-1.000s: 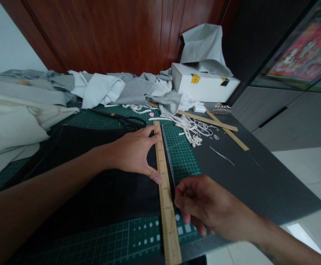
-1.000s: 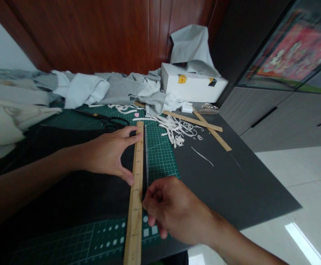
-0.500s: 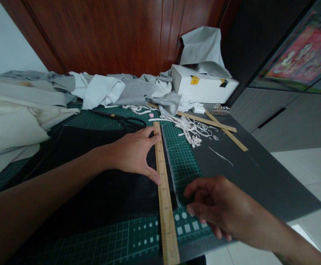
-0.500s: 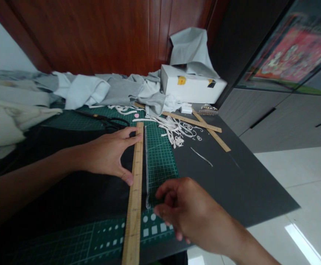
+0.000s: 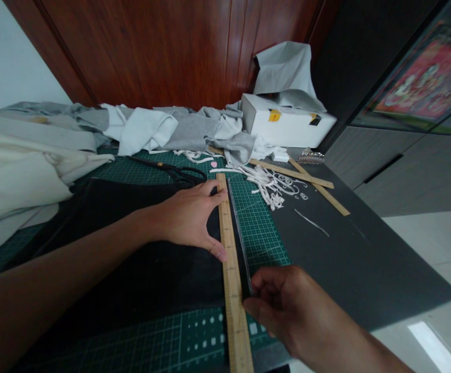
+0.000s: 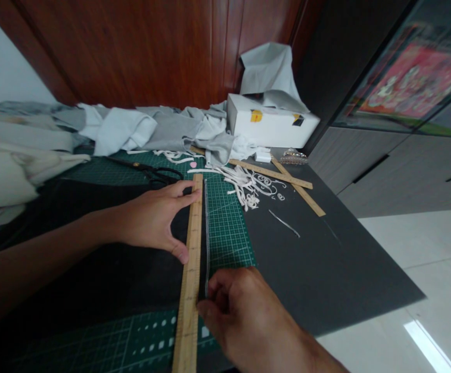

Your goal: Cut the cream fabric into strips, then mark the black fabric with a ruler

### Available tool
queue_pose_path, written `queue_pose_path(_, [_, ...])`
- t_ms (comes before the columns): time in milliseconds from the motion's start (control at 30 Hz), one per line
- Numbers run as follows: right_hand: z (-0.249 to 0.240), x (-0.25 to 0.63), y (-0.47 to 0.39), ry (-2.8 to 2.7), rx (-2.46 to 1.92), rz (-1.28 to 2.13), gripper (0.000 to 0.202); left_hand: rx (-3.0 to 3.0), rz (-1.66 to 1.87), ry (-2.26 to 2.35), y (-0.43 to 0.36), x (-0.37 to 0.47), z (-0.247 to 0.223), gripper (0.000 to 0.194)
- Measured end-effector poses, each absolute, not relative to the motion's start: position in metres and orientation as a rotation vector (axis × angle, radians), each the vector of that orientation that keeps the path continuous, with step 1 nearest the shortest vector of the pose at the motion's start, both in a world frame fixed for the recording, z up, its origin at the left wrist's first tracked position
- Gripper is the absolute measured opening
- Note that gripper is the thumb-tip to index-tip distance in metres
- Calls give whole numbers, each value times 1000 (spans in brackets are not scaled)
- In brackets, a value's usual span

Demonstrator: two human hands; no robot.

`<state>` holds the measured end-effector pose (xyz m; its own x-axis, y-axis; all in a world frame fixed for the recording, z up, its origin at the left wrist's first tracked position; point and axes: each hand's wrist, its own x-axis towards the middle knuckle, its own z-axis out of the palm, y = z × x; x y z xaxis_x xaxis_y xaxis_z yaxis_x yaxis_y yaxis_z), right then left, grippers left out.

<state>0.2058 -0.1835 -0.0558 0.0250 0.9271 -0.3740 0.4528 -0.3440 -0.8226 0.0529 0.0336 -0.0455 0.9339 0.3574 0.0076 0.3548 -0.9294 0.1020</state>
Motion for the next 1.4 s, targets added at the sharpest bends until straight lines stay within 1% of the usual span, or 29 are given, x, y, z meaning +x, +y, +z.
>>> queue_pose_path(200, [-72, 205, -190, -1467, -1767, 1158, 14, 2999, 19, 558, 33, 53, -45, 143])
queue_pose_path(267, [-75, 204, -193, -1379, -1747, 1275, 11, 3001, 13, 568, 33, 54, -45, 144])
queue_pose_path(367, [-75, 204, -193, -1158, -1670, 1561, 3, 3005, 12, 570, 33, 54, -45, 143])
queue_pose_path(467, [-73, 204, -191, -1061, -1635, 1664, 12, 3009, 16, 564, 33, 54, -44, 142])
queue_pose_path(533, [-72, 204, -189, -1153, -1651, 1593, 11, 3007, 19, 564, 33, 54, -44, 142])
queue_pose_path(667, [-69, 205, -187, -1434, -1708, 1297, 13, 2992, 11, 568, 33, 53, -43, 141])
queue_pose_path(733, [-68, 206, -188, -1502, -1720, 1219, 14, 2982, 6, 571, 33, 53, -43, 139])
queue_pose_path(833, [-67, 207, -190, -1559, -1694, 1135, 8, 2976, 24, 571, 34, 53, -45, 139])
queue_pose_path(900, [-69, 208, -192, -1549, -1653, 1146, 3, 2980, 45, 567, 35, 53, -46, 139])
queue_pose_path(1033, [-71, 211, -193, -1532, -1625, 1265, 12, 2981, 45, 547, 36, 53, -47, 137])
queue_pose_path(1133, [-72, 212, -192, -1581, -1637, 1103, 13, 2979, 37, 547, 36, 53, -47, 137])
queue_pose_path(1233, [-74, 210, -190, -1554, -1546, 968, 15, 2977, 40, 550, 36, 53, -47, 139])
queue_pose_path(1300, [-76, 208, -190, -1530, -1504, 940, 13, 2980, 44, 547, 35, 53, -47, 139])
queue_pose_path(1400, [-78, 207, -192, -1484, -1510, 996, 9, 2983, 41, 542, 35, 53, -47, 138])
